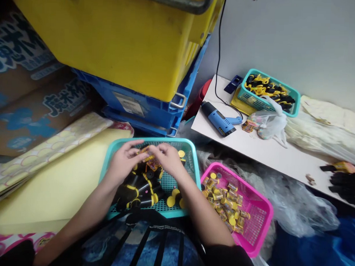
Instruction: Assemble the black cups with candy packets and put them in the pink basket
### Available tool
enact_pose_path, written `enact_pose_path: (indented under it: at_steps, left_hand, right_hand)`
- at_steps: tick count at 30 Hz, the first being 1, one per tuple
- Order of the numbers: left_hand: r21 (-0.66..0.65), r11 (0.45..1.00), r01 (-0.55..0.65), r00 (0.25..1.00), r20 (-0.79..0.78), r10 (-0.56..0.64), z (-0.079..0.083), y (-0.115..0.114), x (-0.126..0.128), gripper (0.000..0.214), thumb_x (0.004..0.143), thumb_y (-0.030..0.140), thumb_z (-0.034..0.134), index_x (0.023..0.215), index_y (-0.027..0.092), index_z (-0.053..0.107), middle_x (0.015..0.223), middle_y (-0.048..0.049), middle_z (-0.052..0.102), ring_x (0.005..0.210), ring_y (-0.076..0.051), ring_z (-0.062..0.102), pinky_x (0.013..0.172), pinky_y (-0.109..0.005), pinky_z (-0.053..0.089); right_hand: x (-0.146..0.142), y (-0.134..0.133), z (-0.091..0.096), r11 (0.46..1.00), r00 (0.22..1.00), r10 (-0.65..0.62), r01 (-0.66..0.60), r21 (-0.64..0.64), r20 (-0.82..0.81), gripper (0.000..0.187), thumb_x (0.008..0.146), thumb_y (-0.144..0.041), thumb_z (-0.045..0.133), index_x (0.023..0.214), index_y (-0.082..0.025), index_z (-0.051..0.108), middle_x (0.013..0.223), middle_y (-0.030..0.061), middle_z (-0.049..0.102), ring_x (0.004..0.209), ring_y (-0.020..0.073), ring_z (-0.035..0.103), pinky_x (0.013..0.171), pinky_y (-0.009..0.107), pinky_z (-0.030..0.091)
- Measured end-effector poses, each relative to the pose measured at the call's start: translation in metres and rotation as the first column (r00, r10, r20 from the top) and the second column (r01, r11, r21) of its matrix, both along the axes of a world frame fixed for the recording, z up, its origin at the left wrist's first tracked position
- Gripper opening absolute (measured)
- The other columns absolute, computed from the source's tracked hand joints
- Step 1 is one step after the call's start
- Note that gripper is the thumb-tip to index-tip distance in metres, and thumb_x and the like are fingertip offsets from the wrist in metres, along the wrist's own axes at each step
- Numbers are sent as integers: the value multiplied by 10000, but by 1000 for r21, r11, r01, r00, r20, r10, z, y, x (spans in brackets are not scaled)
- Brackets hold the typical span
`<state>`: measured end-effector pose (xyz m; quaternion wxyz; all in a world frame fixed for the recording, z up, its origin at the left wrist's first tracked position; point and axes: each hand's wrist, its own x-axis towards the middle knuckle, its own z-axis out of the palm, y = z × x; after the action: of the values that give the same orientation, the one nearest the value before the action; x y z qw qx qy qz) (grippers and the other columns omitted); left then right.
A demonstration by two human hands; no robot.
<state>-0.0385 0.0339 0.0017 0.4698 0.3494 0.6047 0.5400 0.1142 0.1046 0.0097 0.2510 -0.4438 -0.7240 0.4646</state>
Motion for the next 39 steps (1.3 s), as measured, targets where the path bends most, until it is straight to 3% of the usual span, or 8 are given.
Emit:
enact_pose_path:
  at_steps: [3,7,9,20,26,29,33,39]
  left_hand:
    - [-27,997,-66,998,8,67,-2,2,-4,295,685,337,760,907,156,691,719,-25,730,619,-141,654,618,-253,538]
    - [-51,995,-85,995,-50,82,-3,1,-6,233,687,359,754,816,165,750,663,-17,732,575,-137,640,595,-249,545]
    - [-49,997,-66,997,-47,64,-2,0,-4,259,689,375,751,847,171,768,716,-26,755,606,-153,661,619,-265,562]
    - [26,999,43,997,-68,-41,-2,-3,0,308,713,388,737,934,178,774,892,-58,772,624,-167,691,636,-294,598]
    - [72,989,128,990,-63,-124,2,-6,-2,279,703,377,738,874,161,783,777,-60,774,557,-168,677,578,-289,591]
    - [132,977,170,984,-73,-162,1,-7,-2,266,710,368,737,888,175,783,738,-58,771,531,-158,668,543,-266,576]
    - [185,954,236,972,-70,-227,0,-8,-1,282,729,408,728,877,175,784,672,-64,759,512,-156,666,527,-258,567]
    - [269,920,286,958,-99,-268,-2,-9,-4,361,765,485,686,950,188,771,702,-83,757,517,-155,668,505,-247,551]
  right_hand:
    - [23,-7,3,988,940,144,-153,5,308,459,951,-509,333,855,-192,650,850,58,690,793,199,629,719,309,446]
    - [47,-28,-9,892,468,415,-380,-246,780,285,786,-414,648,927,-170,688,937,164,707,846,328,676,706,414,481]
    - [50,-39,-15,863,390,454,-416,-286,801,248,738,-346,691,907,-164,705,980,192,699,866,368,676,706,461,492]
    - [54,-71,-23,789,462,525,-580,-204,715,306,725,-338,708,961,-142,710,975,203,697,965,405,619,823,525,474]
    - [75,-45,-10,891,788,423,-452,-46,447,210,841,-214,574,1034,-193,652,1039,81,674,955,213,638,851,327,503]
    - [88,-25,7,982,982,189,-189,16,1,203,897,-281,543,1080,-232,614,1089,55,635,999,182,616,866,317,501]
    - [84,-11,20,994,887,5,-57,-98,-462,293,821,-277,683,1100,-280,594,1031,24,642,933,156,618,803,287,517]
    - [68,1,23,946,854,110,-247,-211,-508,348,764,-213,749,1067,-255,584,990,21,655,849,113,618,717,224,510]
